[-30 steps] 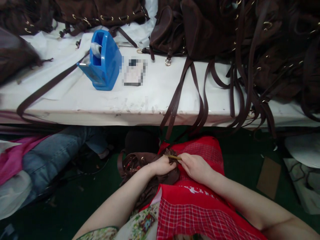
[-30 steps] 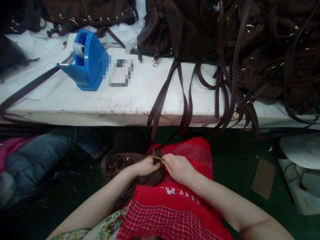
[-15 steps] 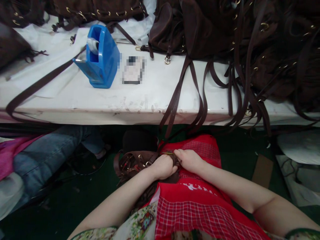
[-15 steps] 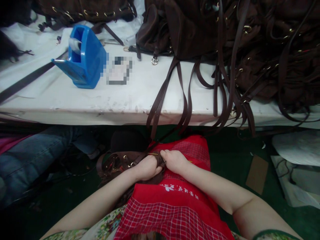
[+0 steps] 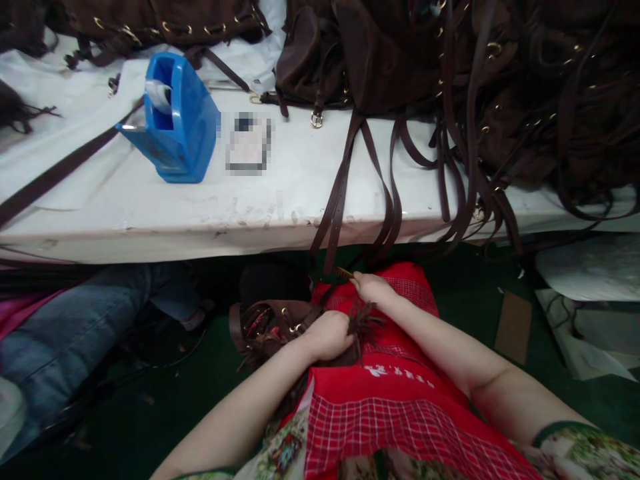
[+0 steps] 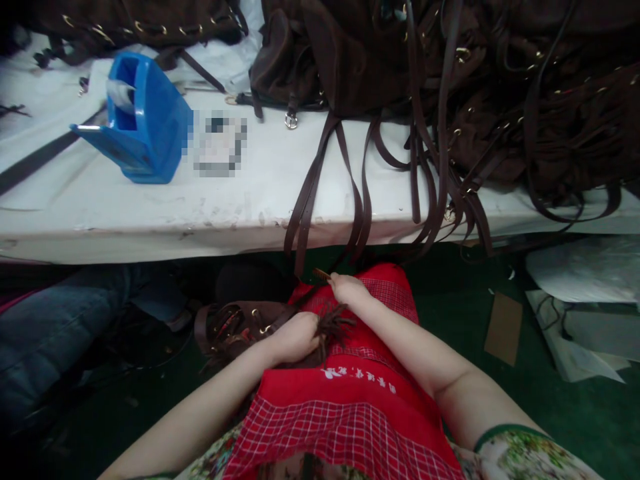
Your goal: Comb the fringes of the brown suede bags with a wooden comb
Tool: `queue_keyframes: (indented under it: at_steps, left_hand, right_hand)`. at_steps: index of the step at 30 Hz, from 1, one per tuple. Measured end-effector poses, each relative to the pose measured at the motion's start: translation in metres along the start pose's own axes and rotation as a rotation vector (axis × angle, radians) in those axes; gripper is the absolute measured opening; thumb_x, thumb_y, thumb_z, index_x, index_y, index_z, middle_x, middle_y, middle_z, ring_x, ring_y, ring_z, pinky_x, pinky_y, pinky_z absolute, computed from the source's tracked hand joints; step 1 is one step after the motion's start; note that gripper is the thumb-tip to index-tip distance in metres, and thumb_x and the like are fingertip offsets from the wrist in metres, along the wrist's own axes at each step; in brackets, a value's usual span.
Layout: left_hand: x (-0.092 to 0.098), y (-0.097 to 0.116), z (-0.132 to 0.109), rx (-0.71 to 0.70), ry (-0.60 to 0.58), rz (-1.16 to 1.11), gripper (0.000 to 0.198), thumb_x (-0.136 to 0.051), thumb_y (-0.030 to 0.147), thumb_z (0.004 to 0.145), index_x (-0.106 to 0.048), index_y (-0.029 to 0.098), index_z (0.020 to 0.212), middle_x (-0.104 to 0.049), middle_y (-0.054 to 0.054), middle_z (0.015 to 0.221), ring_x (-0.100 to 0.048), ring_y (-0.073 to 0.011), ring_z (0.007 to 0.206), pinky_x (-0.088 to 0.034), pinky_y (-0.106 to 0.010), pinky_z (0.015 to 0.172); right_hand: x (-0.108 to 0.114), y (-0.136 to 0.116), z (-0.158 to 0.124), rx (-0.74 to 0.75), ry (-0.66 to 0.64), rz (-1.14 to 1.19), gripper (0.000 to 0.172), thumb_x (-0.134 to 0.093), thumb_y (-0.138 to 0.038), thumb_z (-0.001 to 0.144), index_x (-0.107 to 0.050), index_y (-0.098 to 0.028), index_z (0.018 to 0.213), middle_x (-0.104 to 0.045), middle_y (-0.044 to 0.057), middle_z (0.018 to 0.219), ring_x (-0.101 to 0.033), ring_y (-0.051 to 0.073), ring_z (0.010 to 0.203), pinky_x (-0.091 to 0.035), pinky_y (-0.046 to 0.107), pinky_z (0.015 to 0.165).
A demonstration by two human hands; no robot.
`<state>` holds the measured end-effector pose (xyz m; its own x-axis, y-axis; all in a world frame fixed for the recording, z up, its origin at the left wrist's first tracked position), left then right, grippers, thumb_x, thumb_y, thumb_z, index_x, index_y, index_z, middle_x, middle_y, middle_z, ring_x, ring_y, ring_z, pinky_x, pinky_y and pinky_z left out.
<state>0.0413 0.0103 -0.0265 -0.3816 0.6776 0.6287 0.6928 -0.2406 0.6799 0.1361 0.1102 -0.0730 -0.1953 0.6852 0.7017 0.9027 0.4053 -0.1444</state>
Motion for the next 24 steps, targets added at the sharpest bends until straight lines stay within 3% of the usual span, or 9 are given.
queue_keyframes:
  at_steps: [2, 4, 7, 10, 12, 14, 18, 24]
  left_hand:
    - [0.005, -0.012, -0.003, 0.080, 0.096, -0.182, 0.025, -0.045, 0.024, 0.085, -0.067, 0.012, 0.089, -0.070, -0.013, 0.089, -0.064, -0.0227, 0.088, -0.048, -0.033, 0.087]
    - [0.009, -0.023, -0.006, 0.074, 0.167, -0.347, 0.028, -0.040, 0.024, 0.088, -0.066, 0.016, 0.097, -0.069, -0.009, 0.102, -0.061, -0.0192, 0.100, -0.044, -0.030, 0.095]
    - [0.011, -0.031, -0.007, 0.070, 0.175, -0.491, 0.030, -0.040, 0.029, 0.090, -0.065, 0.017, 0.101, -0.068, -0.007, 0.107, -0.058, -0.0181, 0.107, -0.043, -0.028, 0.098]
    - [0.010, -0.032, -0.005, 0.099, 0.176, -0.541, 0.030, -0.044, 0.029, 0.088, -0.064, 0.016, 0.105, -0.067, -0.007, 0.109, -0.058, -0.0191, 0.108, -0.043, -0.028, 0.098]
    - [0.009, -0.031, -0.003, 0.125, 0.164, -0.555, 0.029, -0.046, 0.027, 0.086, -0.064, 0.016, 0.106, -0.068, -0.006, 0.108, -0.059, -0.0192, 0.104, -0.044, -0.028, 0.096]
    - [0.007, -0.031, -0.001, 0.182, 0.125, -0.547, 0.028, -0.047, 0.026, 0.085, -0.065, 0.016, 0.102, -0.069, -0.007, 0.102, -0.062, -0.0195, 0.096, -0.046, -0.028, 0.090]
    - [0.005, -0.032, 0.001, 0.249, 0.086, -0.489, 0.026, -0.045, 0.027, 0.085, -0.065, 0.015, 0.094, -0.069, -0.009, 0.096, -0.063, -0.0198, 0.088, -0.047, -0.027, 0.081]
    - [0.011, -0.025, -0.003, 0.112, 0.143, -0.423, 0.019, -0.041, 0.018, 0.083, -0.060, 0.016, 0.083, -0.065, -0.005, 0.084, -0.059, -0.0160, 0.077, -0.044, -0.025, 0.074]
  right_hand:
    - [0.007, 0.008, 0.001, 0.022, 0.037, 0.014, 0.033, -0.027, -0.033, 0.101, -0.054, -0.016, 0.108, -0.068, 0.012, 0.093, -0.065, 0.023, 0.083, -0.042, 0.028, 0.067]
    - [0.016, 0.016, -0.006, 0.041, 0.076, 0.027, 0.032, -0.027, -0.035, 0.101, -0.055, -0.018, 0.105, -0.068, 0.010, 0.093, -0.064, 0.021, 0.084, -0.040, 0.027, 0.067]
    - [0.031, 0.025, -0.032, 0.057, 0.197, 0.084, 0.029, -0.031, -0.033, 0.101, -0.055, -0.018, 0.096, -0.068, 0.008, 0.085, -0.063, 0.021, 0.078, -0.038, 0.026, 0.065]
    - [0.041, 0.016, -0.065, 0.230, 0.316, 0.199, 0.027, -0.031, -0.031, 0.101, -0.055, -0.018, 0.095, -0.066, 0.005, 0.081, -0.062, 0.019, 0.076, -0.039, 0.026, 0.066]
    - [0.036, 0.002, -0.084, 0.393, 0.305, 0.213, 0.026, -0.031, -0.030, 0.100, -0.054, -0.019, 0.099, -0.066, 0.005, 0.086, -0.061, 0.018, 0.078, -0.040, 0.026, 0.069]
    - [0.026, -0.010, -0.094, 0.450, 0.257, 0.142, 0.023, -0.033, -0.028, 0.100, -0.054, -0.019, 0.100, -0.065, 0.005, 0.088, -0.062, 0.018, 0.077, -0.041, 0.026, 0.067]
    - [0.009, -0.020, -0.089, 0.374, 0.196, -0.042, 0.019, -0.036, -0.024, 0.098, -0.053, -0.017, 0.096, -0.065, 0.006, 0.085, -0.062, 0.019, 0.071, -0.041, 0.026, 0.060]
    - [0.005, -0.015, -0.067, 0.314, 0.137, -0.118, 0.016, -0.038, -0.019, 0.095, -0.052, -0.017, 0.103, -0.065, 0.008, 0.092, -0.065, 0.021, 0.076, -0.046, 0.026, 0.060]
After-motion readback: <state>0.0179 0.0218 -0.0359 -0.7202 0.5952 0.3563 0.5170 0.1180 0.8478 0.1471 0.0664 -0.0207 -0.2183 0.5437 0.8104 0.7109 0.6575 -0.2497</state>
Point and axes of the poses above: each hand's wrist, its own z-axis towards the middle knuckle, its own x-axis out of the back of the hand, y = z × x, the point moved 4 cm from there along z, towards the middle knuckle
